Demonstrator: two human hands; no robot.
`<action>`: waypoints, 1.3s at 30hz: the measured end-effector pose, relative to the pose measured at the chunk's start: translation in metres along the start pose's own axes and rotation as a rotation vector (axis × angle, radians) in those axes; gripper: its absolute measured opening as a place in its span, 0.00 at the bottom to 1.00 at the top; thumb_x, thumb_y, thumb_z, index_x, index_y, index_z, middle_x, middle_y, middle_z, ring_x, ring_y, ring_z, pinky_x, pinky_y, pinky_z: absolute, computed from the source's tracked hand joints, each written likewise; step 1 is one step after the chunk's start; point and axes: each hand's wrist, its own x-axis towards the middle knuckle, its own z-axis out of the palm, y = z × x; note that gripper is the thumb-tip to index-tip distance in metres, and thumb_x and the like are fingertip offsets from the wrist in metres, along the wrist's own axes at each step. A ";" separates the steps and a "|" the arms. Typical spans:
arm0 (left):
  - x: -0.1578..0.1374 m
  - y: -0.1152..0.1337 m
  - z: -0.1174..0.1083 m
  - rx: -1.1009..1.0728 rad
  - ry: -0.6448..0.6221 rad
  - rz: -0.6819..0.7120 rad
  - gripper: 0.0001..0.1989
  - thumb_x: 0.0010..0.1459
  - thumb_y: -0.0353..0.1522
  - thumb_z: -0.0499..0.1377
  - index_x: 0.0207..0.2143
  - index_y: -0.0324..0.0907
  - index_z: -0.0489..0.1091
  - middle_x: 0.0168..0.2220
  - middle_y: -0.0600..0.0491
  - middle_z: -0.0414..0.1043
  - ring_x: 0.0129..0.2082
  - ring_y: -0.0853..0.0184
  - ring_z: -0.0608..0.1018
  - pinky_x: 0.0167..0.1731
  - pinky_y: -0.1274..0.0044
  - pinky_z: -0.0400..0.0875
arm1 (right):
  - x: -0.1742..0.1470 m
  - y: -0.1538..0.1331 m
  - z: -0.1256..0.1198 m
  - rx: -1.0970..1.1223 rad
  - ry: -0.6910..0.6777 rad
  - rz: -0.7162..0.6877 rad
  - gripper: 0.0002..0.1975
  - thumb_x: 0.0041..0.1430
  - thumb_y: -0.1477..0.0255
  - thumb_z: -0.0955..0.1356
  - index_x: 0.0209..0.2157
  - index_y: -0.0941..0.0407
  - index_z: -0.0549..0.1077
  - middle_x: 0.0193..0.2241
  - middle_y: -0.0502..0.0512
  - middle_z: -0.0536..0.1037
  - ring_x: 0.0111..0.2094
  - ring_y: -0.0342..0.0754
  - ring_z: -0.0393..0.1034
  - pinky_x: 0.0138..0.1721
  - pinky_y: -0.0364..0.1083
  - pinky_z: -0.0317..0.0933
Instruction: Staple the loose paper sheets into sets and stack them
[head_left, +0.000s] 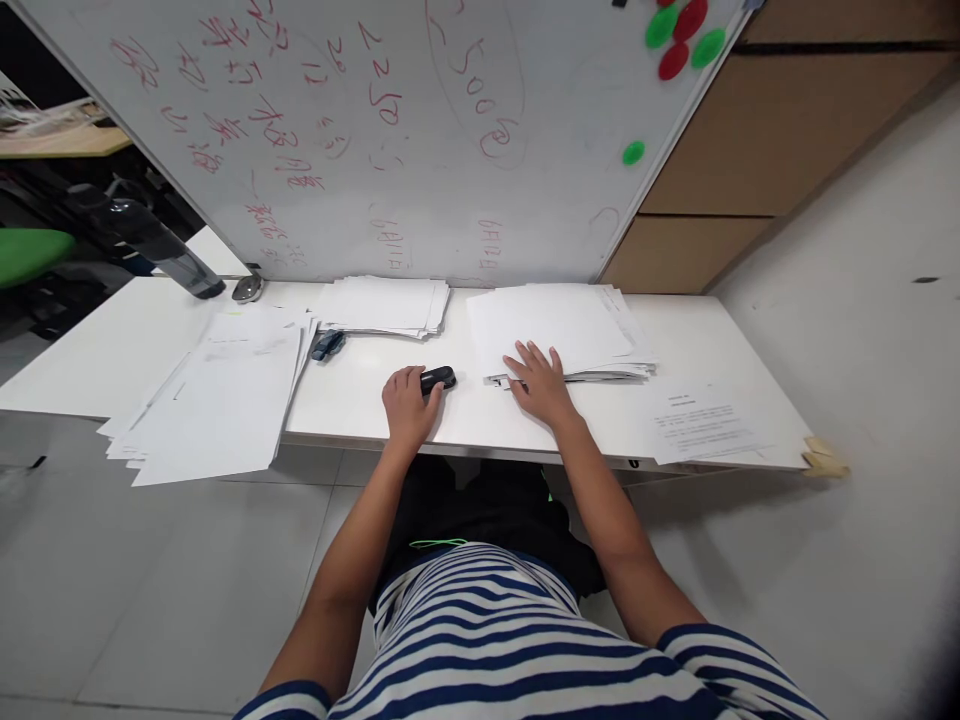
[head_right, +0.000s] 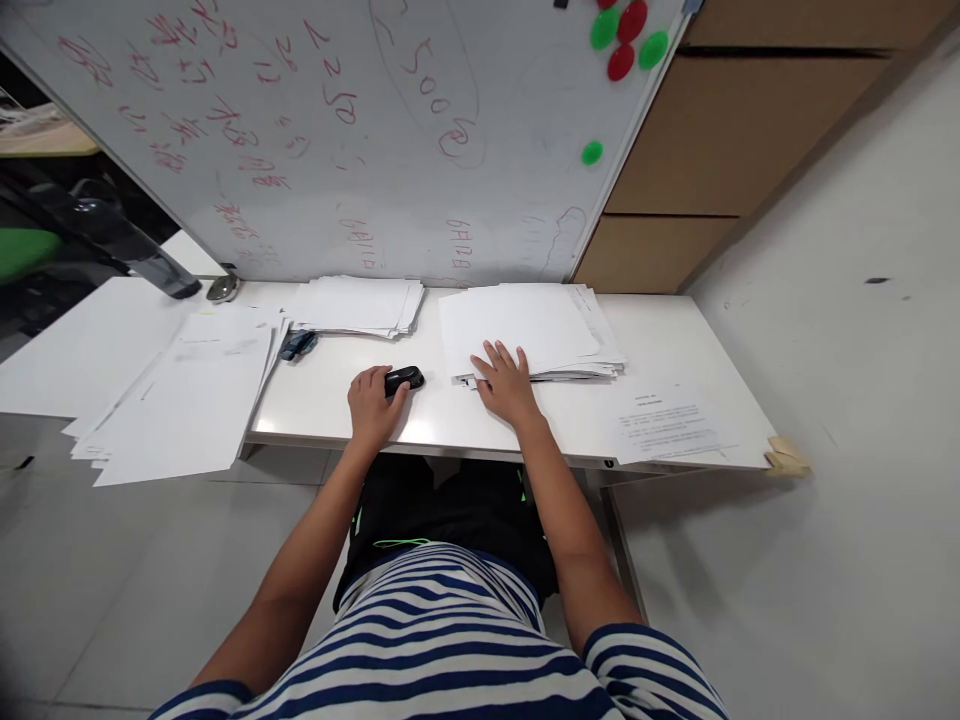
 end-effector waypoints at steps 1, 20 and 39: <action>0.000 0.000 0.000 -0.001 -0.001 -0.002 0.22 0.64 0.43 0.56 0.54 0.39 0.70 0.54 0.41 0.72 0.57 0.52 0.69 0.59 0.61 0.61 | 0.000 0.000 0.000 0.020 0.011 0.013 0.22 0.69 0.67 0.59 0.61 0.52 0.69 0.68 0.57 0.61 0.70 0.57 0.52 0.69 0.66 0.37; -0.001 0.000 0.000 -0.051 -0.011 -0.008 0.21 0.65 0.43 0.55 0.54 0.40 0.69 0.53 0.40 0.72 0.57 0.51 0.69 0.58 0.61 0.61 | 0.001 0.005 -0.002 0.196 0.016 0.097 0.22 0.68 0.63 0.58 0.56 0.51 0.74 0.65 0.52 0.67 0.69 0.52 0.54 0.70 0.62 0.38; -0.007 0.005 -0.004 -0.097 0.103 -0.058 0.23 0.63 0.42 0.57 0.56 0.38 0.68 0.63 0.34 0.60 0.70 0.43 0.52 0.64 0.52 0.51 | 0.019 -0.026 -0.076 0.275 0.666 0.249 0.24 0.69 0.55 0.55 0.46 0.54 0.74 0.41 0.62 0.80 0.46 0.56 0.75 0.51 0.55 0.68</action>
